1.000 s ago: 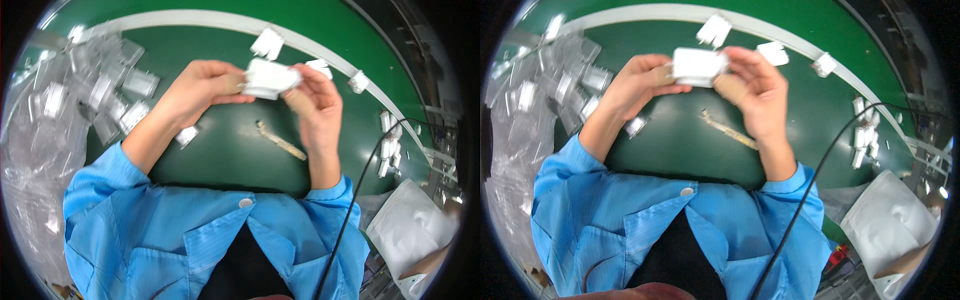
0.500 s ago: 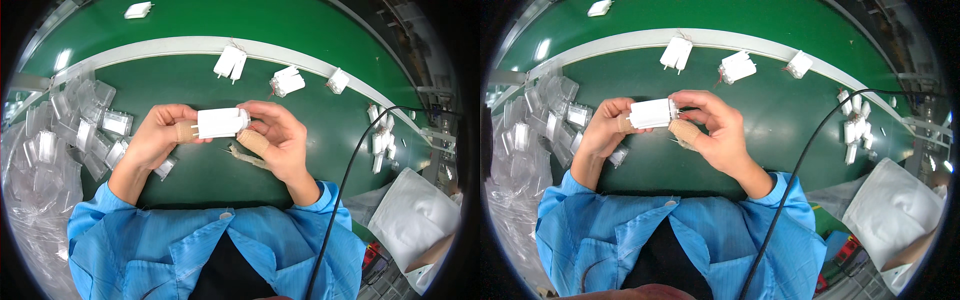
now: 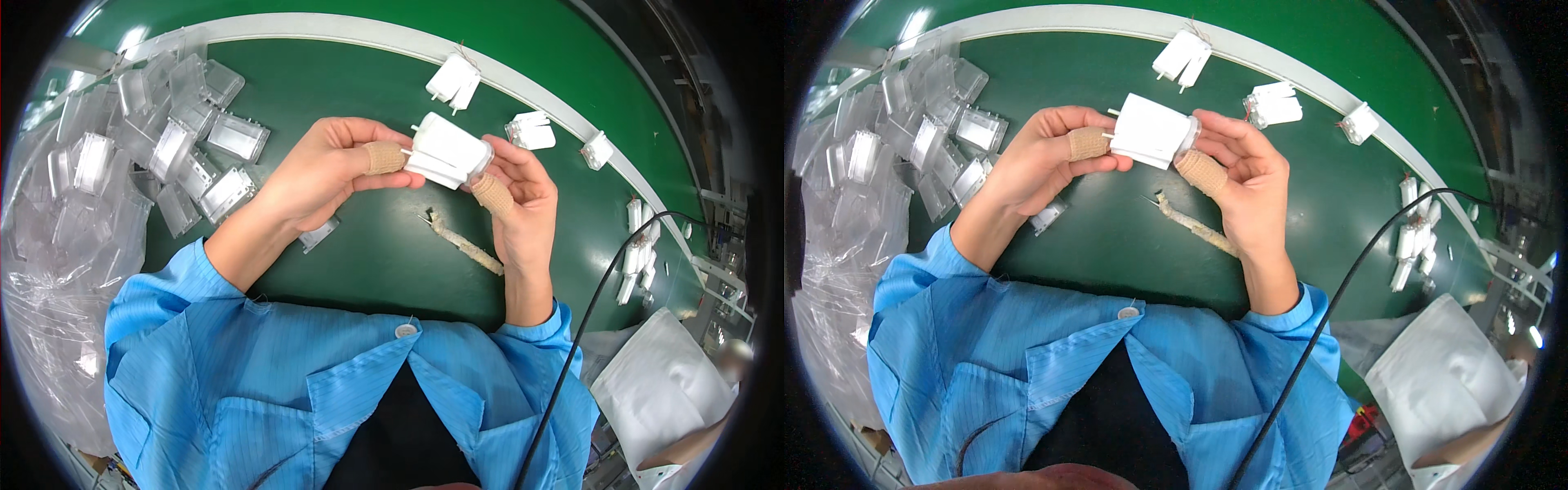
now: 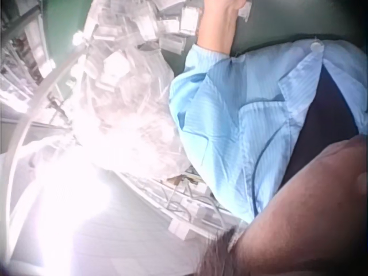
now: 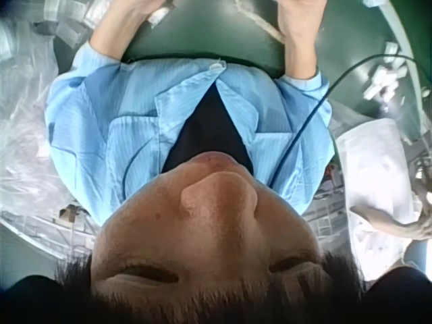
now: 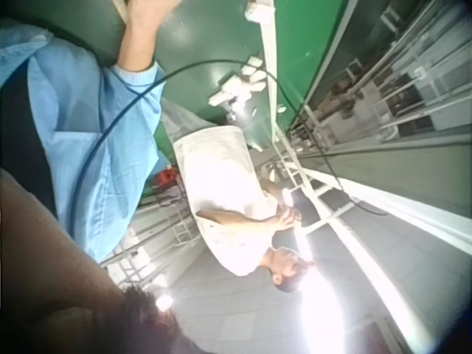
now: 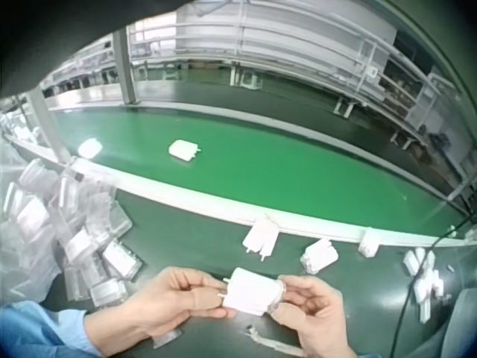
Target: The person assembles small plastic electronic housings by hand, combining plastic housings and electronic components with adhesive strips, then sealing them with a sealant applicator.
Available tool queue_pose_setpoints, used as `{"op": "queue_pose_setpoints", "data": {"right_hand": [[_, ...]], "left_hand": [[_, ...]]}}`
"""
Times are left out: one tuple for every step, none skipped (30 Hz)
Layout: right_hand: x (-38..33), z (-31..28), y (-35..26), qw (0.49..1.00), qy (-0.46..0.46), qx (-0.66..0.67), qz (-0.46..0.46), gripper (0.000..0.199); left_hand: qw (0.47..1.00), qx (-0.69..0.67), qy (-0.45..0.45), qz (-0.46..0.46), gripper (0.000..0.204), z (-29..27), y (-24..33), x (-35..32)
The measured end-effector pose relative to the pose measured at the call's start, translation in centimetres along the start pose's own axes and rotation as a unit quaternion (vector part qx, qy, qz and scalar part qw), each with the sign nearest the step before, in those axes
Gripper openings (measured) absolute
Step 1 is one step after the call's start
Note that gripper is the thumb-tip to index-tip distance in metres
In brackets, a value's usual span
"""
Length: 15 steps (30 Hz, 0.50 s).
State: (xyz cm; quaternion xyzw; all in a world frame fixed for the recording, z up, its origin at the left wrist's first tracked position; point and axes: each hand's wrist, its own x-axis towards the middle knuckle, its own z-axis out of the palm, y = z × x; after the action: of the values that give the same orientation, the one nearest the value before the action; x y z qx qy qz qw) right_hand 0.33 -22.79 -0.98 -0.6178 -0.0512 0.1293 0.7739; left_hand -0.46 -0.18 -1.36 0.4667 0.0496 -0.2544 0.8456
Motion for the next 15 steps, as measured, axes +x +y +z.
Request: {"op": "queue_pose_setpoints", "data": {"right_hand": [[-0.1, 0.3, -0.1, 1.000, 0.011, -0.018, -0.002, 0.043], [-0.2, 0.4, -0.1, 1.000, 0.010, -0.019, -0.001, 0.043], [-0.2, 0.4, -0.1, 1.000, 0.019, -0.011, -0.005, 0.043], [-0.2, 0.5, 0.0, 1.000, 0.028, -0.003, -0.009, 0.042], [-0.2, 0.4, 0.1, 1.000, 0.028, -0.003, -0.009, 0.042], [-0.1, 0.3, 0.3, 0.999, 0.034, -0.018, -0.028, 0.042], [-0.1, 0.2, 0.4, 0.998, 0.041, -0.033, -0.046, 0.041], [-0.1, 0.2, 0.4, 0.998, 0.041, -0.033, -0.045, 0.041], [-0.1, 0.2, 0.4, 0.998, 0.033, -0.041, -0.041, 0.041], [-0.1, 0.2, 0.5, 0.998, 0.024, -0.050, -0.036, 0.041], [-0.2, 0.4, 0.5, 0.998, 0.024, -0.050, -0.035, 0.041], [-0.2, 0.6, 0.5, 0.997, 0.033, -0.048, -0.043, 0.040], [-0.3, 0.7, 0.6, 0.997, 0.042, -0.046, -0.050, 0.040], [-0.3, 0.7, 0.6, 0.997, 0.042, -0.046, -0.050, 0.040], [-0.3, 0.7, 0.7, 0.997, 0.041, -0.046, -0.047, 0.040]], "left_hand": [[1.000, -0.002, 0.000, 0.004, 0.023, 0.0, -0.1, -0.1], [1.000, -0.003, 0.000, 0.005, 0.023, -0.1, -0.1, 0.0], [1.000, -0.020, -0.004, 0.000, 0.023, -0.2, 0.0, 0.0], [0.999, -0.036, -0.009, -0.005, 0.023, -0.2, -0.1, 0.0], [0.999, -0.037, -0.009, -0.005, 0.023, 0.0, 0.0, 0.0], [0.999, -0.045, -0.006, 0.000, 0.024, 0.2, 0.0, -0.1], [0.999, -0.053, -0.004, 0.005, 0.024, 0.4, 0.0, -0.1], [0.999, -0.053, -0.003, 0.004, 0.024, 0.6, -0.1, -0.1], [1.000, -0.015, -0.009, 0.017, 0.025, 0.7, -0.2, -0.1], [0.999, 0.023, -0.015, 0.029, 0.027, 0.9, -0.3, 0.0], [0.999, 0.022, -0.015, 0.029, 0.027, 1.0, -0.5, -0.1], [0.999, 0.008, -0.003, 0.033, 0.027, 1.1, -0.7, -0.1], [0.999, -0.006, 0.010, 0.037, 0.027, 1.2, -1.0, -0.2], [0.999, -0.006, 0.010, 0.036, 0.027, 1.3, -1.2, 0.0], [0.999, -0.017, 0.012, 0.035, 0.025, 1.4, -1.4, 0.1]]}}
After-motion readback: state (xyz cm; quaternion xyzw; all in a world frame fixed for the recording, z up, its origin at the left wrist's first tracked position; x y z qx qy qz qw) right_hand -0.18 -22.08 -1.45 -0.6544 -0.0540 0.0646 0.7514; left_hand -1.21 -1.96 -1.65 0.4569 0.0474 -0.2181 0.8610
